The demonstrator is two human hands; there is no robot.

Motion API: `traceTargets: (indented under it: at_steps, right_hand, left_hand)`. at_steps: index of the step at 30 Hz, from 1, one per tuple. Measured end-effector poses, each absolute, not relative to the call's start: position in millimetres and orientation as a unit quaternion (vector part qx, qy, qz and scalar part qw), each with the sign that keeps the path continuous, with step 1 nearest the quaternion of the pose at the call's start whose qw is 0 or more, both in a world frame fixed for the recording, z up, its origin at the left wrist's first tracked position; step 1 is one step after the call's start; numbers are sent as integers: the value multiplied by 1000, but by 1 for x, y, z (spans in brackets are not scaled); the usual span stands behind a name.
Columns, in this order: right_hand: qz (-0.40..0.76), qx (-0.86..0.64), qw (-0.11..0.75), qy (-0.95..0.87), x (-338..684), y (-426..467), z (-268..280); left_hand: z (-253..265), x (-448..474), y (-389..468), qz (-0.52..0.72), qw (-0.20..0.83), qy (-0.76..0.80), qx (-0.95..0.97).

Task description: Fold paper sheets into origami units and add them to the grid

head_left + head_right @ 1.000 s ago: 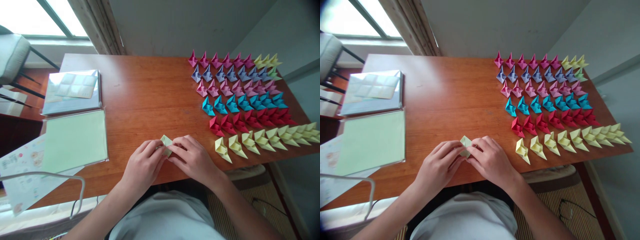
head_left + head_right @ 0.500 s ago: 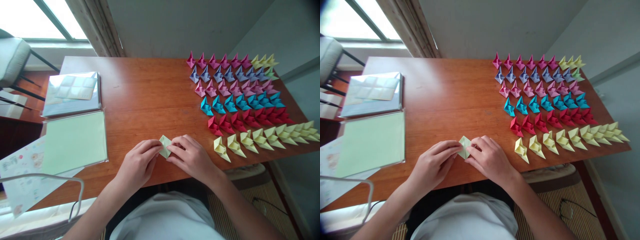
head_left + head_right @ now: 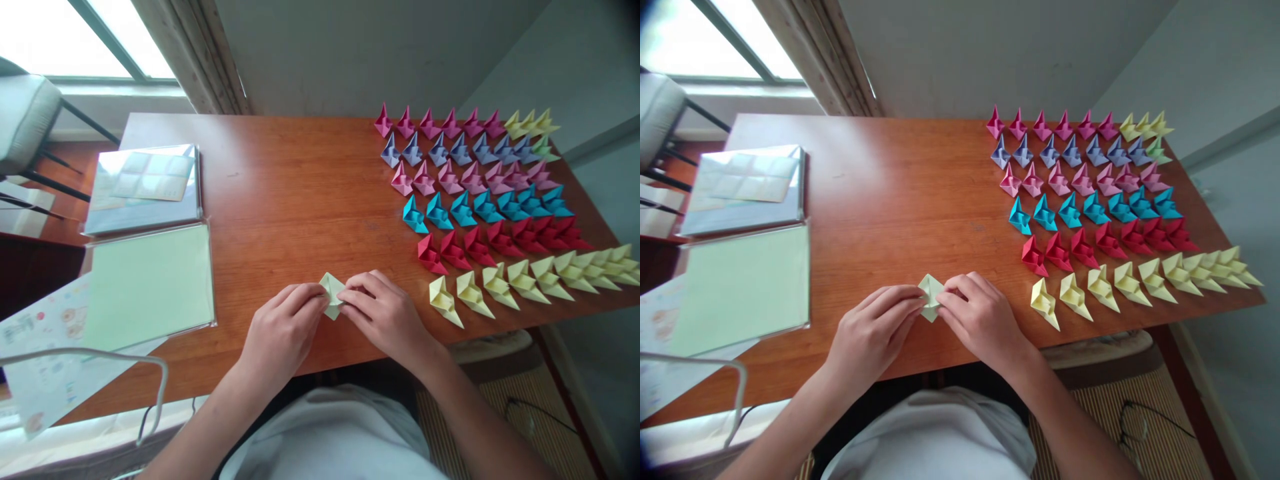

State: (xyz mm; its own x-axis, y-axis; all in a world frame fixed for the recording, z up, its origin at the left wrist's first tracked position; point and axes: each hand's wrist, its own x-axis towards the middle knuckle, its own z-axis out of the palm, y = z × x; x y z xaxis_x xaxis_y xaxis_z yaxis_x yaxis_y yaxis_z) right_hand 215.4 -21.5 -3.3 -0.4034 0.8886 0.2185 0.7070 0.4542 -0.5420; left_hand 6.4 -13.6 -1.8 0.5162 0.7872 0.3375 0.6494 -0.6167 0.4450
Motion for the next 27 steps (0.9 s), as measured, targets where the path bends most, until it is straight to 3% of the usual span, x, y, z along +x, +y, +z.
traceTargets:
  at_steps: [13,27]
  right_hand:
    - [221,-555,283,-750,204,-17,-4]
    - [222,-625,271,-698,191,-7,0]
  left_hand:
    - [1,15,-14,277,141,511,802]
    - [3,19,-5,266,166,561,766]
